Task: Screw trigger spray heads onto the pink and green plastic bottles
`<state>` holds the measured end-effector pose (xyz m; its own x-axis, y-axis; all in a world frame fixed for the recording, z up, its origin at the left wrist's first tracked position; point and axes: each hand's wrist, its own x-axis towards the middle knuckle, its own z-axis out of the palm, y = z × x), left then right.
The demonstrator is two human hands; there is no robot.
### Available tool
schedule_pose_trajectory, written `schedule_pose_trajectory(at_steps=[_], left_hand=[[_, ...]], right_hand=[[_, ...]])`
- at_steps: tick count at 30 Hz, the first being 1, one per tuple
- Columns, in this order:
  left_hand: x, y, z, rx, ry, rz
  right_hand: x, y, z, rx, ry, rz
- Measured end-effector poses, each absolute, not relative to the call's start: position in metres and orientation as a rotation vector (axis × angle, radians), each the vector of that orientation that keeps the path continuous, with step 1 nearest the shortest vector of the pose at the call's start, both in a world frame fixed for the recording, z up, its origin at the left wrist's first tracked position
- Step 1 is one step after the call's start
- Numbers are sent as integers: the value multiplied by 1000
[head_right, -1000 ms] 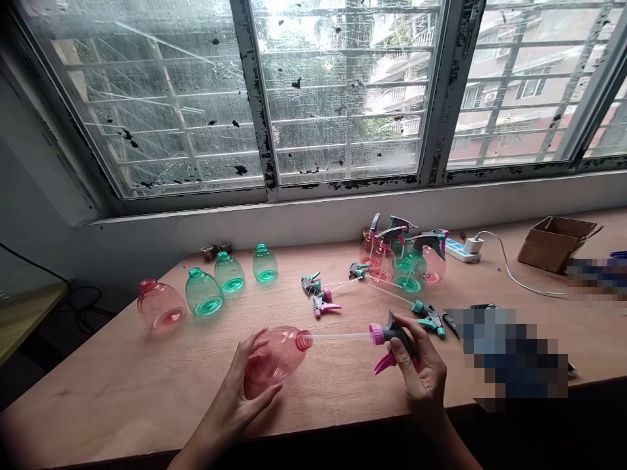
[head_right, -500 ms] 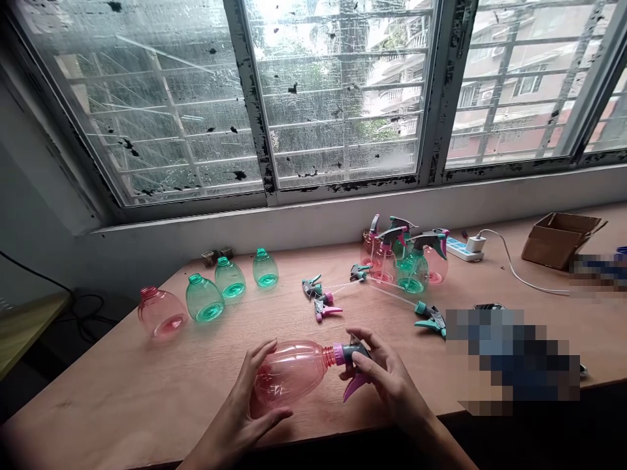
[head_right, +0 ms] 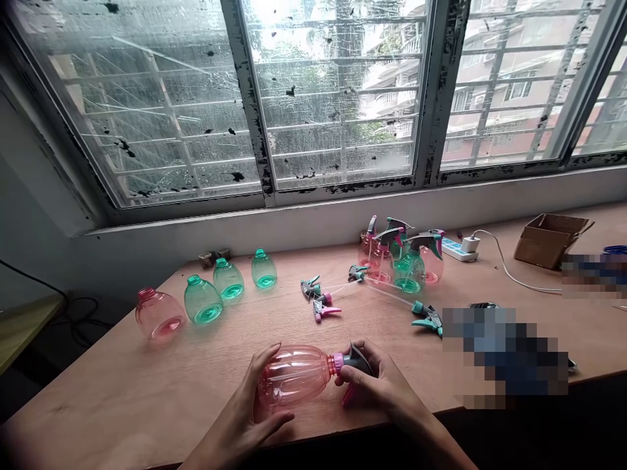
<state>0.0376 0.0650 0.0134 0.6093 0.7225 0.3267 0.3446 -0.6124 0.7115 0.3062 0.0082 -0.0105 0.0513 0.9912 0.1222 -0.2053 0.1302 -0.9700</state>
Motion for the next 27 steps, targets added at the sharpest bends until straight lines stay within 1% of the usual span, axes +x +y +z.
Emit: schedule_pose_trajectory(at_steps=[5, 10, 14, 22, 27], left_hand=[[35, 64, 14, 2230, 875, 750], [35, 63, 11, 2151, 887, 720], [36, 67, 5, 2068, 887, 717], [30, 67, 9, 2019, 879, 602], [30, 66, 10, 1822, 800, 683]], right_hand=[[308, 7, -18, -1001, -1041, 1275], [311, 5, -15, -1157, -1174, 1253], [308, 4, -13, -1119, -1168, 1338], [308, 4, -12, -1192, -1221, 1200], [305, 0, -9, -1124, -1220, 1282]])
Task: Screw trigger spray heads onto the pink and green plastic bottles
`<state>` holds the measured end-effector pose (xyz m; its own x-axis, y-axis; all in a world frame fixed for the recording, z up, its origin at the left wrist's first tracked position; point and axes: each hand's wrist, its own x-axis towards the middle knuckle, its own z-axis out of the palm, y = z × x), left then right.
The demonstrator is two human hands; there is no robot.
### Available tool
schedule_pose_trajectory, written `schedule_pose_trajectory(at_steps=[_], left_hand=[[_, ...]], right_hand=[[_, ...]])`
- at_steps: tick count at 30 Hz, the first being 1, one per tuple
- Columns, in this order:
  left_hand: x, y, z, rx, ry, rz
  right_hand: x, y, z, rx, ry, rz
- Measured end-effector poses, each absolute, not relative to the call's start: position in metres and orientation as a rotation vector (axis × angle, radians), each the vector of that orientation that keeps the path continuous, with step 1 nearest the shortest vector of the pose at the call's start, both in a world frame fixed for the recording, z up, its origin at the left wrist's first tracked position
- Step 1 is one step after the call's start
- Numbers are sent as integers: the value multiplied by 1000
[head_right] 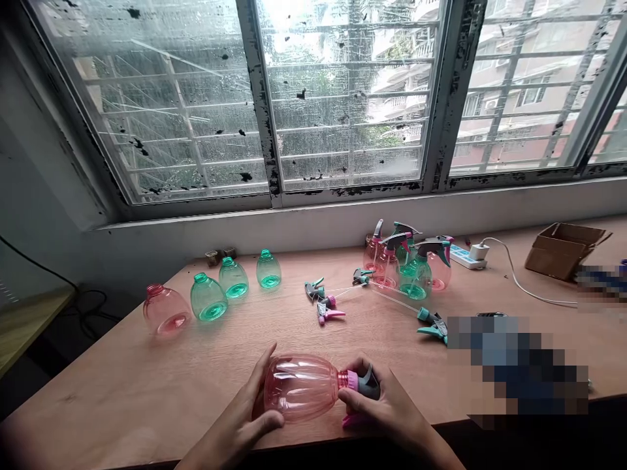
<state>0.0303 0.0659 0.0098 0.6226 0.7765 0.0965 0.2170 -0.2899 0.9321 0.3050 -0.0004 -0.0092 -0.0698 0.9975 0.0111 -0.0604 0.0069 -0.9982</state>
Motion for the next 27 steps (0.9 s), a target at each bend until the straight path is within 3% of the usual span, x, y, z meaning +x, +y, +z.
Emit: schedule_pose_trajectory(at_steps=[8, 27], left_hand=[[31, 62, 12, 2017, 855, 707], [30, 64, 15, 1747, 803, 733]], right_hand=[[306, 0, -11, -1111, -1203, 1331], [309, 1, -12, -1128, -1209, 1363]])
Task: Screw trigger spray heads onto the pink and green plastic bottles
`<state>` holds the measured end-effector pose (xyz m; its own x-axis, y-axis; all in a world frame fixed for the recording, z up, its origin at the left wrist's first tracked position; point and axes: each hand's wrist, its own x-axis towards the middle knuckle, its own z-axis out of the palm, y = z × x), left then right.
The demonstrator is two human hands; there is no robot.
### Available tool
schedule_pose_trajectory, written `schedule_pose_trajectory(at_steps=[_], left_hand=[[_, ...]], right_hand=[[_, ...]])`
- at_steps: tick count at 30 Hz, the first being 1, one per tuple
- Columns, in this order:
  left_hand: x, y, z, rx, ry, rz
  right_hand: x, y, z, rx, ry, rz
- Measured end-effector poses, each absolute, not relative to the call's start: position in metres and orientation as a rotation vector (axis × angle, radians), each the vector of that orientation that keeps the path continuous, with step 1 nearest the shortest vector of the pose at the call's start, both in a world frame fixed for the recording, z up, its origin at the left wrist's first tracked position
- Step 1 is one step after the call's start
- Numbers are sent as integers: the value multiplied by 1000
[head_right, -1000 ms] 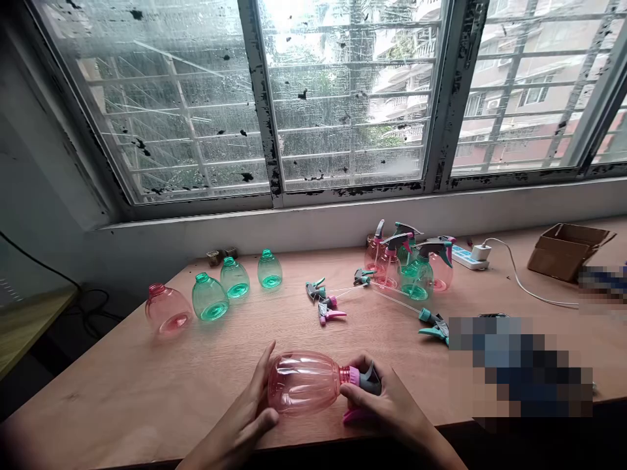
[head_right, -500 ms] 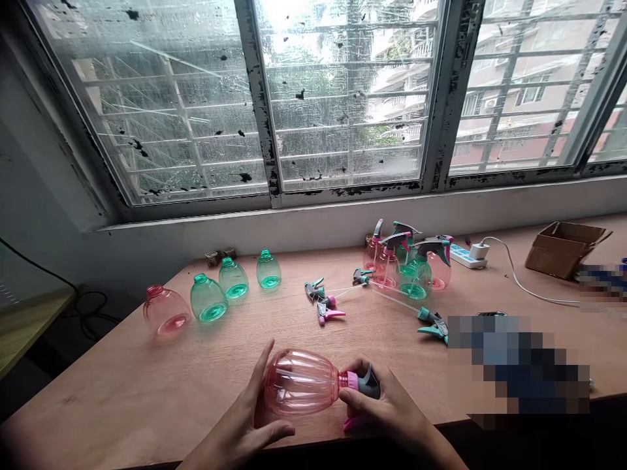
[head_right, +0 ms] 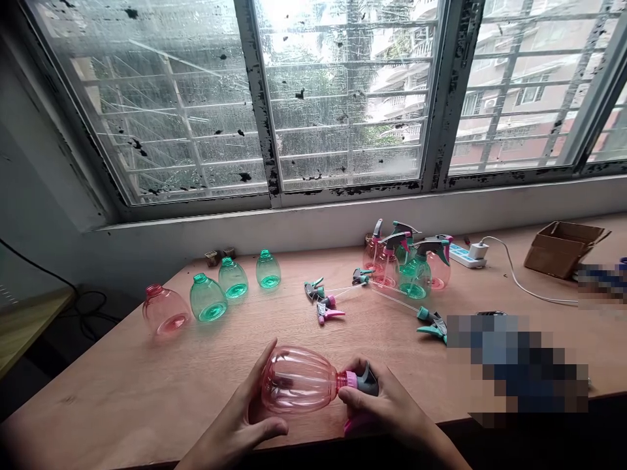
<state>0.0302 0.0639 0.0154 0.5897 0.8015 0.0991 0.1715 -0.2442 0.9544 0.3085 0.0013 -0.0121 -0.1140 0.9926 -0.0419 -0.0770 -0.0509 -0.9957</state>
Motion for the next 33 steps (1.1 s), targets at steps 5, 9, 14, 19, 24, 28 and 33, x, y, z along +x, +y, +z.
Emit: schedule_pose_trajectory(at_steps=[5, 9, 14, 19, 24, 28, 33], left_hand=[[29, 63, 17, 1729, 795, 717], [29, 66, 14, 1812, 791, 755], [30, 64, 15, 1817, 794, 723], [30, 64, 13, 1755, 829, 698], [31, 69, 8, 1867, 838, 715], [32, 68, 10, 1804, 785, 675], [30, 65, 12, 1740, 740, 662]], right_hand=[[309, 2, -15, -1142, -1205, 1361], [310, 1, -14, -1157, -1196, 1354], [308, 2, -12, -1129, -1177, 1378], [308, 2, -13, -1174, -1182, 1332], [310, 3, -15, -1166, -1187, 1349], [309, 3, -16, -1149, -1190, 1356], [308, 2, -14, -1136, -1201, 1369]])
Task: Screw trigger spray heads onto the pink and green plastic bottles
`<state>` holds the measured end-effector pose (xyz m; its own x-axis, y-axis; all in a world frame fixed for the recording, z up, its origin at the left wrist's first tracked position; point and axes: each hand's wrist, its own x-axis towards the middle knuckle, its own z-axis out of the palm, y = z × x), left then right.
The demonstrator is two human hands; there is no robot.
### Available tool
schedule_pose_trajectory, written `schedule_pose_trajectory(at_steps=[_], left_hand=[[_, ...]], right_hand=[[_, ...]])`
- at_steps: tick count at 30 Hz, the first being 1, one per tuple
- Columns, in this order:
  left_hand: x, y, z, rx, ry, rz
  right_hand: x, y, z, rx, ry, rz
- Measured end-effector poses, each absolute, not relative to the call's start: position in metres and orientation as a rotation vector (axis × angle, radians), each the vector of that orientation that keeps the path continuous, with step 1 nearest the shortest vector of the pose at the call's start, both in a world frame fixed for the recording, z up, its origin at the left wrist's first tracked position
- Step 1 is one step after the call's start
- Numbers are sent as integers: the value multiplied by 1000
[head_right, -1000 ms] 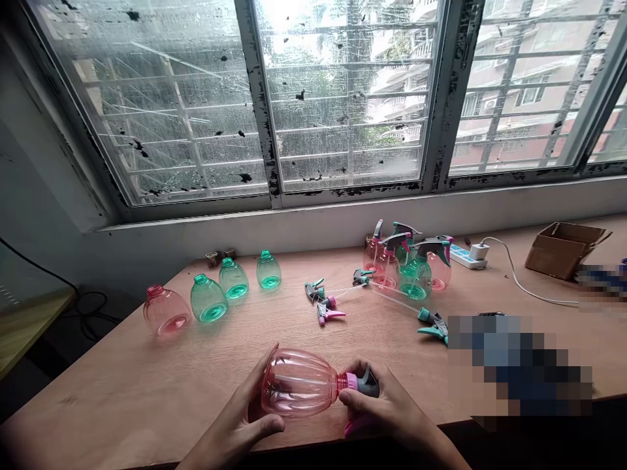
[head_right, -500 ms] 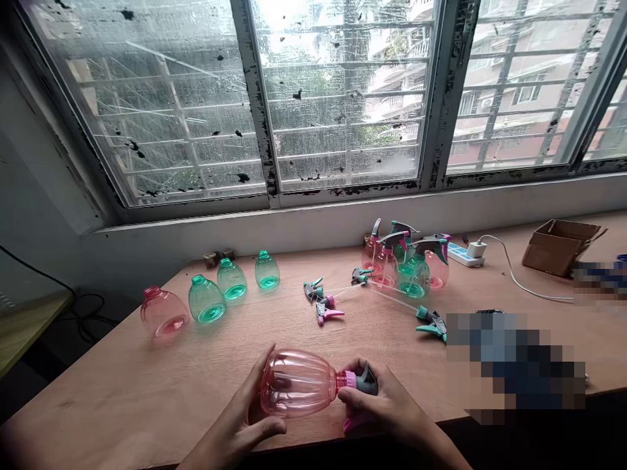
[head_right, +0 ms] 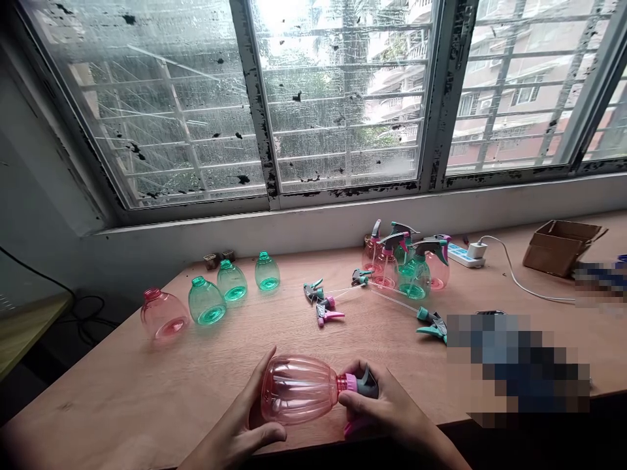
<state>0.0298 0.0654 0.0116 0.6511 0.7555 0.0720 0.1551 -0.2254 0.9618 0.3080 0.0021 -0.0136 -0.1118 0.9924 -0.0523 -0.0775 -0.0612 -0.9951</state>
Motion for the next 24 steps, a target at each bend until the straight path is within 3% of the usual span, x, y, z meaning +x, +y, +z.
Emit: schedule_pose_trajectory(at_steps=[24], left_hand=[[30, 65, 12, 1809, 756, 658]], right_hand=[[310, 1, -11, -1169, -1210, 1333]])
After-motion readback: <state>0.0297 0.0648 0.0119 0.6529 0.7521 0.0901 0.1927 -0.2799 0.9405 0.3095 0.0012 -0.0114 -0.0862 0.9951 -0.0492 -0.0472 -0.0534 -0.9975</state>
